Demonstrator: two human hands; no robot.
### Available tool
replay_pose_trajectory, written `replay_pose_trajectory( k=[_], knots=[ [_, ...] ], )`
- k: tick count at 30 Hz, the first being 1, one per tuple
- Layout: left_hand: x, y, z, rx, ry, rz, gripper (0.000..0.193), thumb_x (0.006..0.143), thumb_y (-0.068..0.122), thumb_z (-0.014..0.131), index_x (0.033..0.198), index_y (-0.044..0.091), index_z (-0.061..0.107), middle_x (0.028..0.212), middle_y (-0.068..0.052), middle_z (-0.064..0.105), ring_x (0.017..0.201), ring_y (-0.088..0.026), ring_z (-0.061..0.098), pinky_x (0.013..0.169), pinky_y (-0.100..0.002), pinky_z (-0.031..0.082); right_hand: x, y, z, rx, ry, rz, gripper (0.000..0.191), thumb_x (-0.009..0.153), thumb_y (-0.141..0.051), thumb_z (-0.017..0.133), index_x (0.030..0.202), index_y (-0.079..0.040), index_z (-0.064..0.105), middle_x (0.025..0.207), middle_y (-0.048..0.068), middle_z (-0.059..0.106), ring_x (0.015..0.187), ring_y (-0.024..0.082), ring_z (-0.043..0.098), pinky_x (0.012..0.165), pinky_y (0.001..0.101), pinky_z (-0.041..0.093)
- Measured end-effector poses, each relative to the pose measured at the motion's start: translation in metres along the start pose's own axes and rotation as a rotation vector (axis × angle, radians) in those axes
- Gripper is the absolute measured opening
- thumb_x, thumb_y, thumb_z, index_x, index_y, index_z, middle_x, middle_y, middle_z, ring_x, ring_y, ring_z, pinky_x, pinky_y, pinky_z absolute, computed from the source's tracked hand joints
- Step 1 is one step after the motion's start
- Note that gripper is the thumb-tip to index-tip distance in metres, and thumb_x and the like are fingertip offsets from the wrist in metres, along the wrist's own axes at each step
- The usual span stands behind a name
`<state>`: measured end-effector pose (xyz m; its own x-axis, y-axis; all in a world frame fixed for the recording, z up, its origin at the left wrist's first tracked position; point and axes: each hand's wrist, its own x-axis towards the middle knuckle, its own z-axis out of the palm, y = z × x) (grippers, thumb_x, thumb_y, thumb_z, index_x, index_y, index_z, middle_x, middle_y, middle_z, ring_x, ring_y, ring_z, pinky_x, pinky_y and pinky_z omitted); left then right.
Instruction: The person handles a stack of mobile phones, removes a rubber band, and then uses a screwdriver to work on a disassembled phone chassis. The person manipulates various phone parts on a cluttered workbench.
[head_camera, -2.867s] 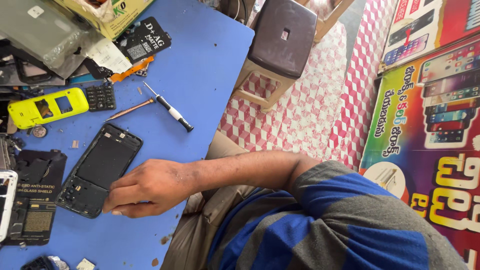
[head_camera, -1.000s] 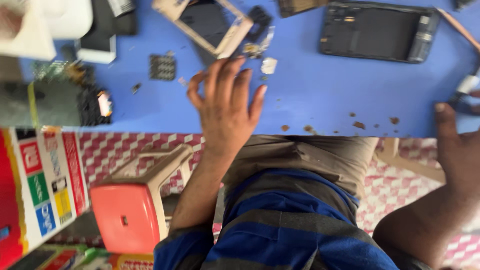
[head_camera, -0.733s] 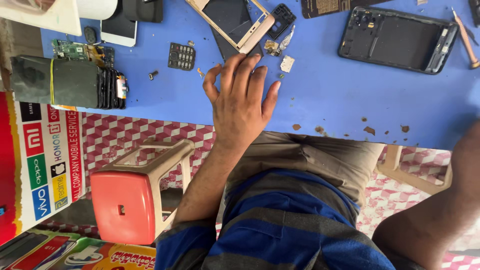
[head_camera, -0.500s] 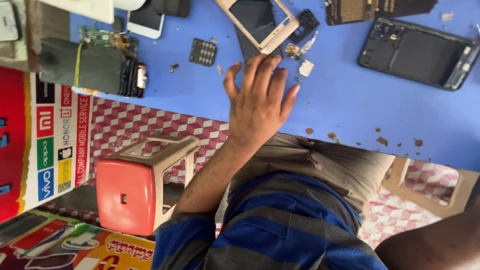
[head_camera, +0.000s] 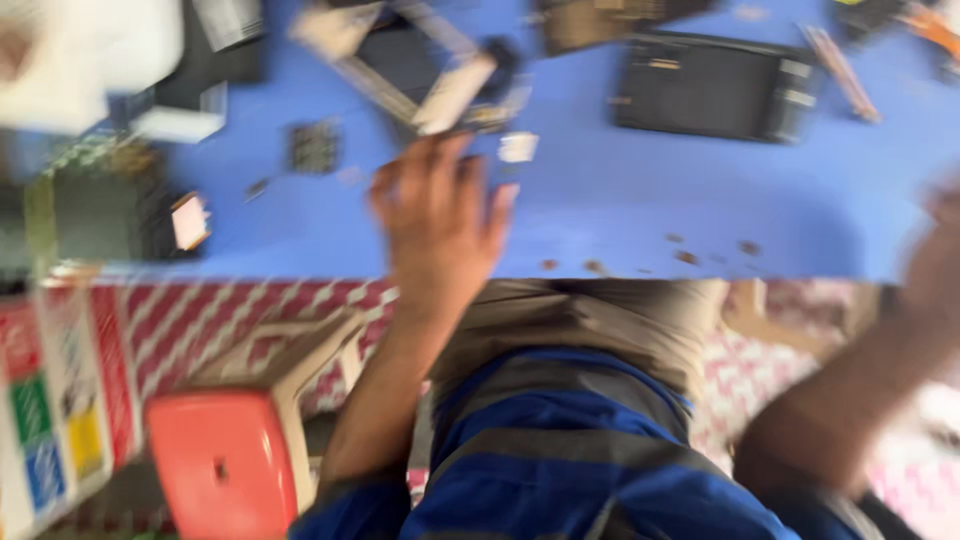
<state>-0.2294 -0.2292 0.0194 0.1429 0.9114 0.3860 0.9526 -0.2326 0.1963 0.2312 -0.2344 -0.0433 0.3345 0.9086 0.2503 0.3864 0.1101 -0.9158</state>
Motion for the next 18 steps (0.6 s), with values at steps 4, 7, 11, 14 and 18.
replay_pose_trajectory(
  k=[4,7,11,14,18],
  knots=[
    [-0.003,0.007,0.002,0.042,-0.021,0.007,0.030,0.113,0.041,0.064,0.118,0.011,0.066,0.141,-0.005,0.058,0.137,-0.034,0.050,0.114,-0.059,0.035,0.023,-0.014,0.015,0.290,-0.012,-0.092,0.019,0.116,0.002,0.063,0.127,-0.003,0.048,0.107,0.018,0.067,0.097,0.029,0.076,0.081,0.0373,0.067],
    [-0.008,0.010,0.002,-0.036,0.012,0.069,0.028,0.118,0.036,0.059,0.118,0.009,0.064,0.138,-0.005,0.060,0.134,-0.035,0.051,0.110,-0.055,0.036,0.021,-0.030,0.020,0.310,-0.070,-0.096,0.022,0.116,0.005,0.064,0.126,-0.004,0.047,0.108,0.018,0.067,0.098,0.029,0.077,0.082,0.0373,0.069],
    [-0.011,0.008,0.003,0.013,0.010,0.200,0.031,0.116,0.031,0.053,0.113,0.001,0.060,0.131,-0.011,0.058,0.131,-0.036,0.052,0.109,-0.051,0.043,0.022,-0.055,0.013,0.300,-0.112,-0.094,0.009,0.113,-0.004,0.061,0.117,0.001,0.053,0.101,0.014,0.070,0.088,0.019,0.075,0.077,0.0295,0.064],
    [-0.015,0.001,0.010,-0.046,0.018,0.223,0.035,0.116,0.030,0.052,0.117,-0.004,0.057,0.131,-0.017,0.056,0.129,-0.037,0.051,0.108,-0.050,0.046,0.024,-0.065,0.011,0.271,-0.136,-0.076,0.013,0.115,-0.011,0.058,0.121,0.001,0.057,0.100,0.012,0.072,0.086,0.015,0.073,0.077,0.0266,0.060],
    [-0.027,-0.005,0.029,-0.173,-0.013,0.009,0.047,0.117,0.036,0.058,0.130,-0.009,0.057,0.131,-0.023,0.057,0.125,-0.041,0.056,0.108,-0.053,0.050,0.025,-0.071,0.012,0.222,-0.160,-0.014,0.021,0.116,-0.014,0.055,0.131,-0.001,0.062,0.103,0.009,0.073,0.089,0.013,0.070,0.082,0.0264,0.059]
  ],
)
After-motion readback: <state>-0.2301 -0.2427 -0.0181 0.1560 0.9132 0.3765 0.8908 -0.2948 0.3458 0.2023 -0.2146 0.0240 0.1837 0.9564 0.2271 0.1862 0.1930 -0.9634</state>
